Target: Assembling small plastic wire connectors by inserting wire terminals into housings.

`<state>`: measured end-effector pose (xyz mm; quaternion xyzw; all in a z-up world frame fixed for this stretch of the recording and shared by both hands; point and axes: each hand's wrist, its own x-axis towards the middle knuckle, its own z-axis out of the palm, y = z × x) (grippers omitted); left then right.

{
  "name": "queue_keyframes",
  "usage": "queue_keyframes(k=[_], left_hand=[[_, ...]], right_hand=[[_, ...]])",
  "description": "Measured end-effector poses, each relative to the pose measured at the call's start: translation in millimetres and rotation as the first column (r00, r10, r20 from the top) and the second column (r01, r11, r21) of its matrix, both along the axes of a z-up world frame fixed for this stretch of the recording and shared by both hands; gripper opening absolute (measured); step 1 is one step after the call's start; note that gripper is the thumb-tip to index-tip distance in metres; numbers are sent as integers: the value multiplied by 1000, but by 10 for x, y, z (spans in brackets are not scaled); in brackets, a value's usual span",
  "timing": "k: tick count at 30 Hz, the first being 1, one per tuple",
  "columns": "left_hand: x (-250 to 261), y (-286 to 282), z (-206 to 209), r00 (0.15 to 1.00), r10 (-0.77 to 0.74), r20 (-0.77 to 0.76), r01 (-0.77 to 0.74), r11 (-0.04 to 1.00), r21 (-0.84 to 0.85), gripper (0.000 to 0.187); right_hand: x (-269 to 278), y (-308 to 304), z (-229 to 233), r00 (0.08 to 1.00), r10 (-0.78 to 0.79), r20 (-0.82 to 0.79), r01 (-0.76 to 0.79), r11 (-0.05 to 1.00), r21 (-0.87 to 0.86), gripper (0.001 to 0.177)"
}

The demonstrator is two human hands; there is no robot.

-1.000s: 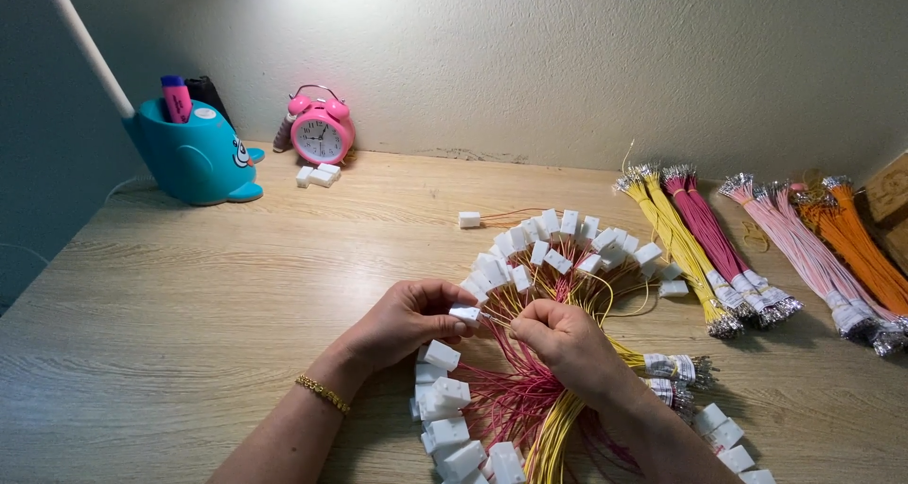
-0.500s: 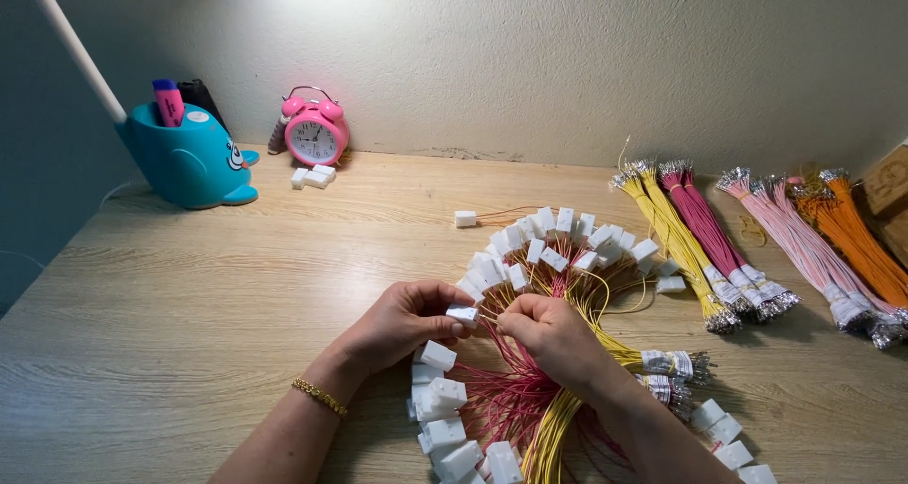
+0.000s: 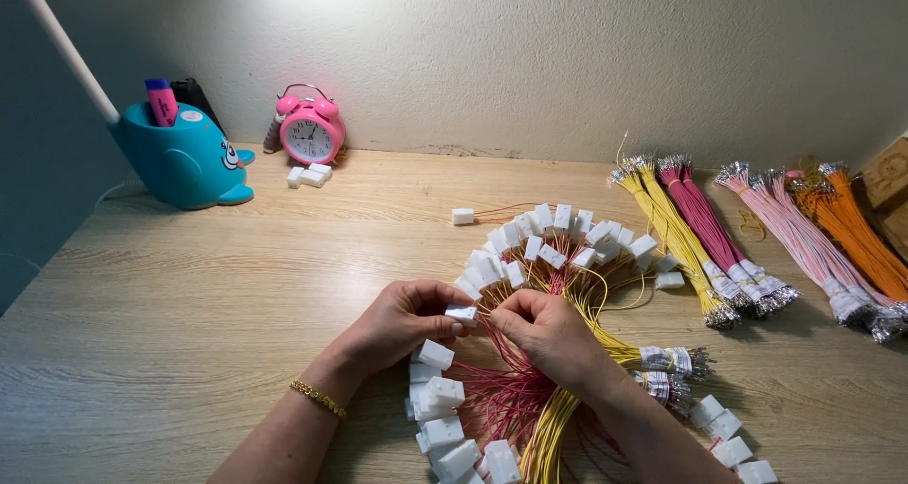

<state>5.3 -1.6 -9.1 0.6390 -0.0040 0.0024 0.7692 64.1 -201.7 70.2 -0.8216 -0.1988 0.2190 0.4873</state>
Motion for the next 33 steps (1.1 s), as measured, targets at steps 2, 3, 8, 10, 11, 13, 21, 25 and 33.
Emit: queue_keyframes(k=[2,3,8,10,11,13,21,25,33], left_hand=[[3,-5,-18,1000,1,5,-1,1000,7,32],[3,-2,-25,1000,2,9,-3,1000,14,32],[-21,-37,7,1000,21,-7,-22,991,-135,27],[-11,-27,-24,1000,19,5,-18,990,-139,27],[-9,-20,-42,999,-1,34,6,989,-147,26],[-14,-17,-36,998,-21,63,30,988,-153,26],[-34,-44,51,998,53,-29,-56,993,-100,23],[-51,-54,98,997,57,-42,-60,994,-89,23],[-51,-49,38,999,41,13,-40,997,-62,22]], right_hand=[[-25,17,21,1000,-6,4,6,1000,12,15],[-38,30,33,1000,-12,7,12,1000,25,15],[-6,30,-49,999,30,43,-28,999,-29,14],[-8,49,-38,998,37,56,-36,999,-14,14],[-21,66,-11,999,22,44,-19,998,-62,14],[-41,95,33,999,6,33,-2,994,-109,13],[-59,129,49,988,31,151,1,979,-204,15],[-68,92,18,995,58,80,-49,994,-99,12],[-79,83,-24,986,74,147,-53,989,-140,15]])
